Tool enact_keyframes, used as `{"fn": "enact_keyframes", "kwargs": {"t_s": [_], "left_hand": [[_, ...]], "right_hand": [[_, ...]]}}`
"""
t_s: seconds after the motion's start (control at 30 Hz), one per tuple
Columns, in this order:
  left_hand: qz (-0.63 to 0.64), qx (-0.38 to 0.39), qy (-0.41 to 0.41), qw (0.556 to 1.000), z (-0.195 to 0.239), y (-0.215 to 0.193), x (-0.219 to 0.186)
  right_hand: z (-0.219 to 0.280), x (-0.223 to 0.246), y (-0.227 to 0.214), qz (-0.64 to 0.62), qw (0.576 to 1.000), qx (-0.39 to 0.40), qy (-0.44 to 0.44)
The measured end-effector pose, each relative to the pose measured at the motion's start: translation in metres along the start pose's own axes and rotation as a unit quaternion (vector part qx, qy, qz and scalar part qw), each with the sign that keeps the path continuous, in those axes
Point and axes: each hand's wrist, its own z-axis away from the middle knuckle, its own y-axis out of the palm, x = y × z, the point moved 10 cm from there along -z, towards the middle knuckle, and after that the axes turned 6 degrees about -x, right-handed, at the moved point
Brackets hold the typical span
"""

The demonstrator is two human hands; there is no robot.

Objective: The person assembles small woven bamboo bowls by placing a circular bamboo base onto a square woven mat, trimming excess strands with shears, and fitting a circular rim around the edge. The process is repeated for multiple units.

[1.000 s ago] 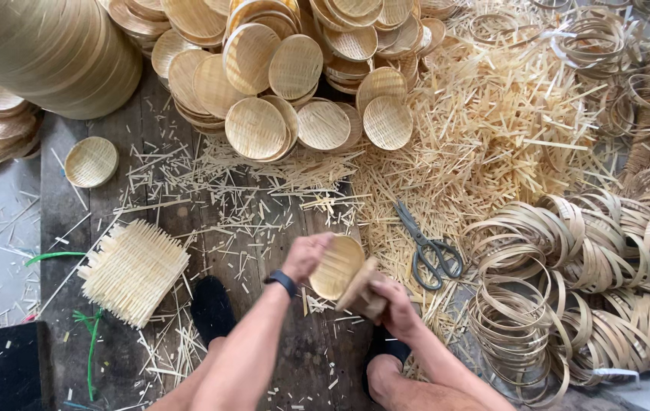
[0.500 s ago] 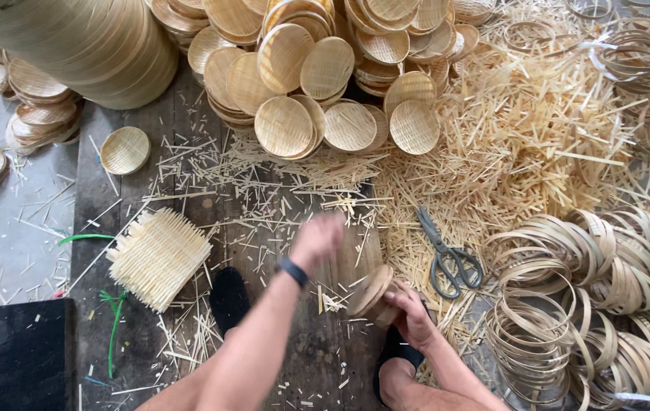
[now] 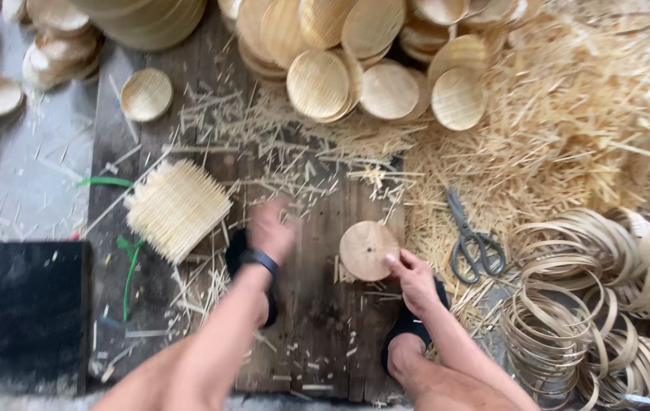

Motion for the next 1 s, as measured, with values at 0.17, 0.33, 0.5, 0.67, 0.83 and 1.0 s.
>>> {"fn": "enact_keyframes", "kwargs": {"t_s": [0.17,0.33,0.5,0.67,0.83,1.0], "left_hand": [[-0.368,-0.05,0.002,0.928,-0.045,-0.112,0.107],[-0.255,0.041,-0.148,0.955,-0.037,-0.138,0.189],[-0.322,0.039,-0.009,0.946,-0.033,-0.14,0.178],[-0.146,-0.013,-0.061,0.987,-0.048,-0.162,0.155],[-0.126,-0.217,0.038,0.967,-0.067,-0.21,0.03],[0.046,-0.131,0.371,0.918,0.018,-0.134,-0.147]], "right_hand": [[-0.003,-0.035,-0.013,0.082,0.993,-0.047,0.073],[-0.009,-0.034,0.002,-0.051,0.997,-0.007,0.058],[-0.01,-0.035,0.014,-0.057,0.994,0.019,0.087],[-0.012,-0.036,0.002,-0.063,0.995,0.012,0.07],[-0.033,-0.037,-0.003,-0.007,1.0,-0.014,-0.002],[-0.028,-0.018,-0.035,-0.072,0.994,-0.068,-0.041]]}}
